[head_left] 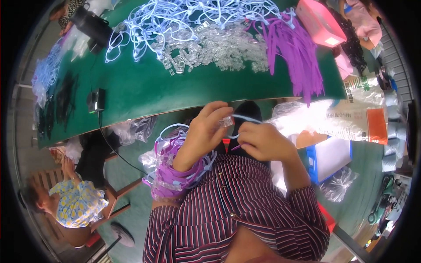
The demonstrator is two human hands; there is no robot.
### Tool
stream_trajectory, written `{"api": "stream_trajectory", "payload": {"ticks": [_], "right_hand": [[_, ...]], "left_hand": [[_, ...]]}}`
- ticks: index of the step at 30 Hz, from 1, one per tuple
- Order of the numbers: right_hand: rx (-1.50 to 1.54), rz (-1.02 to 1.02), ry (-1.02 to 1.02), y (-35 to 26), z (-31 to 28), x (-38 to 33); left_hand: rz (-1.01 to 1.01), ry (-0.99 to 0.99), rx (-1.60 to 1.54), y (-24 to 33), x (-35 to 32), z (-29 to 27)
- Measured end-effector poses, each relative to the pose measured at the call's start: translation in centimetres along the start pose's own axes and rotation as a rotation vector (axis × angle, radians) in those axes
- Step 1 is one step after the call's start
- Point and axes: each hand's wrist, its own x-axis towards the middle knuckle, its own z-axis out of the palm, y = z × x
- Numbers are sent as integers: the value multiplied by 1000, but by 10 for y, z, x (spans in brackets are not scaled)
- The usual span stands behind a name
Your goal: The person assembles plastic clips onto purple elastic loops by hand.
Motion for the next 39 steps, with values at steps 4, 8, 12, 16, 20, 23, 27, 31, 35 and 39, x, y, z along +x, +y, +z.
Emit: {"api": "stream_trajectory", "payload": {"ticks": [4, 8, 12, 16, 20, 23, 27, 31, 35, 39], "right_hand": [[-35, -21, -45, -6, 3, 4], [8, -59, 199, -3, 6, -1], [345, 122, 410, -4, 3, -18], [744, 245, 590, 7, 27, -20], [999, 402, 648, 8, 36, -12], [1317, 447, 614, 13, 37, -14], [953, 347, 413, 16, 24, -14], [588, 142, 192, 12, 26, -5], [542, 86, 106, 15, 32, 0], [442, -5, 283, 15, 33, 3]], "left_hand": [[-79, -124, 35, -5, -2, 2], [-245, -6, -116, -7, -5, 5], [-358, 132, -197, -10, -11, 4], [-403, 257, -348, -10, -13, 10], [-202, 134, -219, -3, -18, 18], [-231, -147, -346, -7, -21, 13], [-644, -98, -762, 1, -13, 0], [-644, -67, -931, 0, -5, 7], [-661, -87, -1033, -1, -5, 9], [-658, -65, -1090, -9, -9, 13]]}}
